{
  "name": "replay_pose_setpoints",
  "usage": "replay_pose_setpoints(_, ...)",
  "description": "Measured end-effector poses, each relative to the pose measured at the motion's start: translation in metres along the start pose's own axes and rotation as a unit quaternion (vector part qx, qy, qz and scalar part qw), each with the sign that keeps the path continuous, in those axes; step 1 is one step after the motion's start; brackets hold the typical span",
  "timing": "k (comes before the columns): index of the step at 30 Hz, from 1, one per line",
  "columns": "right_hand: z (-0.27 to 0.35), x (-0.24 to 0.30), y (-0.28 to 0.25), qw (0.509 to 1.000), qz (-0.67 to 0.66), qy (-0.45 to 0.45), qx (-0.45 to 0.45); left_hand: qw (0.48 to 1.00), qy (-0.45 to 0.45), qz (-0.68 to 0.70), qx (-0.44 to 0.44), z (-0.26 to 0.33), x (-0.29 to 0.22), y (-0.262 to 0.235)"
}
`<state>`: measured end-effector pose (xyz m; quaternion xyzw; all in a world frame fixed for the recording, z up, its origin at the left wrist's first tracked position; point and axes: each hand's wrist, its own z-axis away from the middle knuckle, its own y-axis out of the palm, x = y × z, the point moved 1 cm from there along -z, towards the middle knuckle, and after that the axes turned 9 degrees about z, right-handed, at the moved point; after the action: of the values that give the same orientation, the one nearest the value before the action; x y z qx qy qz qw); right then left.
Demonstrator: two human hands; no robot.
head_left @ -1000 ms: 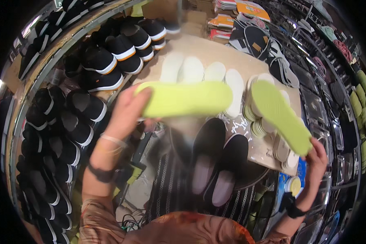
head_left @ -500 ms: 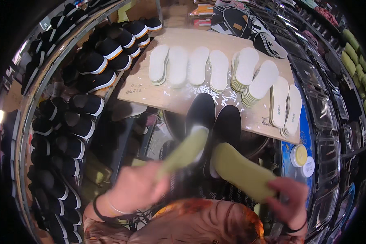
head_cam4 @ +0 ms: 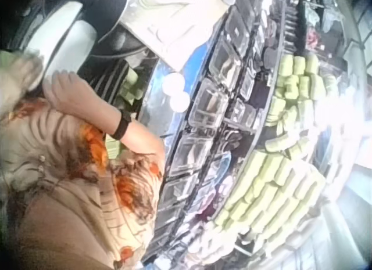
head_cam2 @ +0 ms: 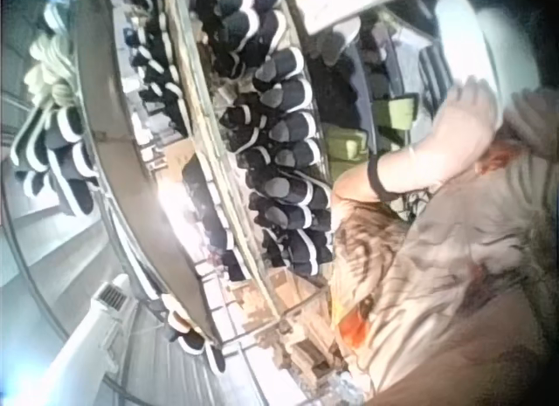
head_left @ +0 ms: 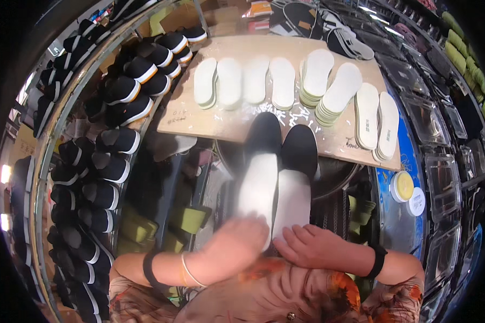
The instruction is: Manually assembling shoe components by inserting insoles and organizing finished pairs.
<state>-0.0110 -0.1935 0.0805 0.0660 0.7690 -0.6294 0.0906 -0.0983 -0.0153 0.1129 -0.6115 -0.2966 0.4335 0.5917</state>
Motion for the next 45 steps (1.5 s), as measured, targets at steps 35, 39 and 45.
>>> replay_pose_setpoints(35, -0.024, -0.088, 0.052, 0.970, -0.059, 0.232, -0.049, 0.973, -0.042, 0.193, -0.122, -0.094, 0.125, 0.038)
replay_pose_setpoints(39, -0.035, -0.070, 0.078, 0.954, -0.171, 0.153, 0.192, 0.994, 0.058, 0.083, -0.028, -0.098, 0.107, 0.056)
replay_pose_setpoints(45, -0.035, -0.051, 0.104, 0.986, -0.058, 0.100, 0.122, 0.995, 0.026, -0.018, 0.093, -0.109, 0.096, 0.058)
